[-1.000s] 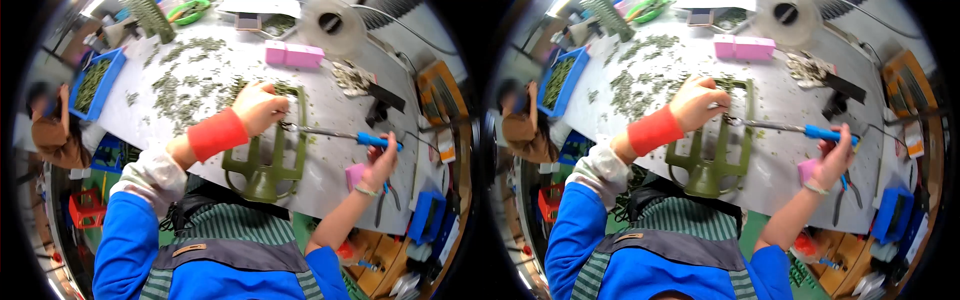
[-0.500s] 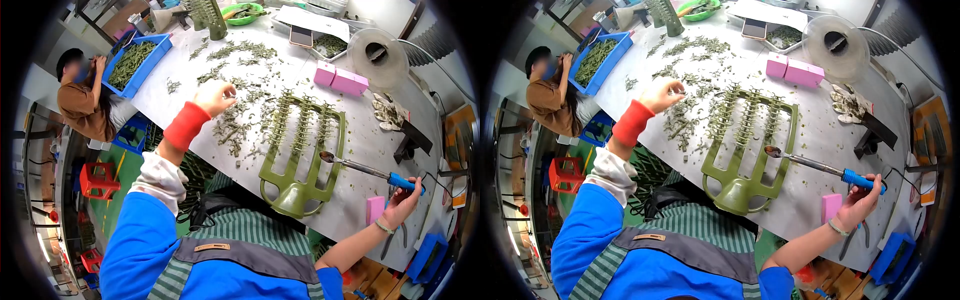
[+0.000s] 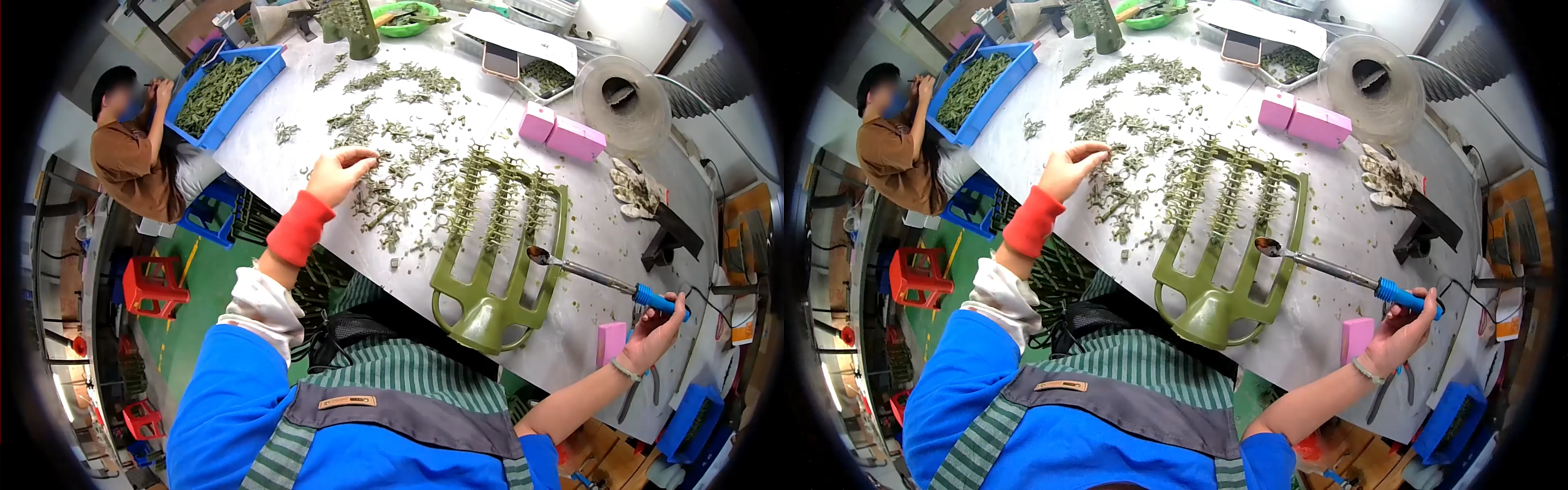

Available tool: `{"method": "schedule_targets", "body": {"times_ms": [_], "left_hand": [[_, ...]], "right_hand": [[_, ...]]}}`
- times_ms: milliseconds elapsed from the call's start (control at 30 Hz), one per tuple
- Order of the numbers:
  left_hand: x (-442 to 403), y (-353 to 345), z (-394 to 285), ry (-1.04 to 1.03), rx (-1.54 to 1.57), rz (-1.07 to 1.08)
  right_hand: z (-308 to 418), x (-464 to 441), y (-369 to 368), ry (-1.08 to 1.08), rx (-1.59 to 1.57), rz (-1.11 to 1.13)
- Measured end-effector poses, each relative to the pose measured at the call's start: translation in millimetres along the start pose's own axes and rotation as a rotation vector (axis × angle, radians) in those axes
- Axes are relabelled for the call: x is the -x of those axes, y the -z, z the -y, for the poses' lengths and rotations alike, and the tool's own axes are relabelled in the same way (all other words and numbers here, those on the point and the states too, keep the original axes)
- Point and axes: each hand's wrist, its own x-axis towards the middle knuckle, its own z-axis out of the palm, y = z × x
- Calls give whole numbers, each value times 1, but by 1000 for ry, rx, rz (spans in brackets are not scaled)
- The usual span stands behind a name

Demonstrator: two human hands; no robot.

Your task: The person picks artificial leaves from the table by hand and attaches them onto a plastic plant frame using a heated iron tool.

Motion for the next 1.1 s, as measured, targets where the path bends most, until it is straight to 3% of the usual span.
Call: {"method": "schedule_targets", "body": {"times_ms": [133,300,400,433,467,600,667,1100], "left_hand": [[7,3,-33,225,332,154],[18,-40,-88,-42,0,309],[31,-83,-122,-338,-62,392],[33,-95,-129,-390,-168,407],[31,-107,-134,-568,-274,419],[23,-148,-134,-766,-464,429],[21,-164,-127,-776,-520,361],[10,-187,-114,-790,-662,421]], "right_hand": [[1,1,1,-20,7,15],[7,6,1,4,24,-24],[9,9,3,23,24,-15],[9,11,4,24,23,-18],[9,13,3,25,22,-19],[5,17,1,25,51,-60],[-1,15,5,29,67,-66],[-16,13,2,-29,35,-64]]}}
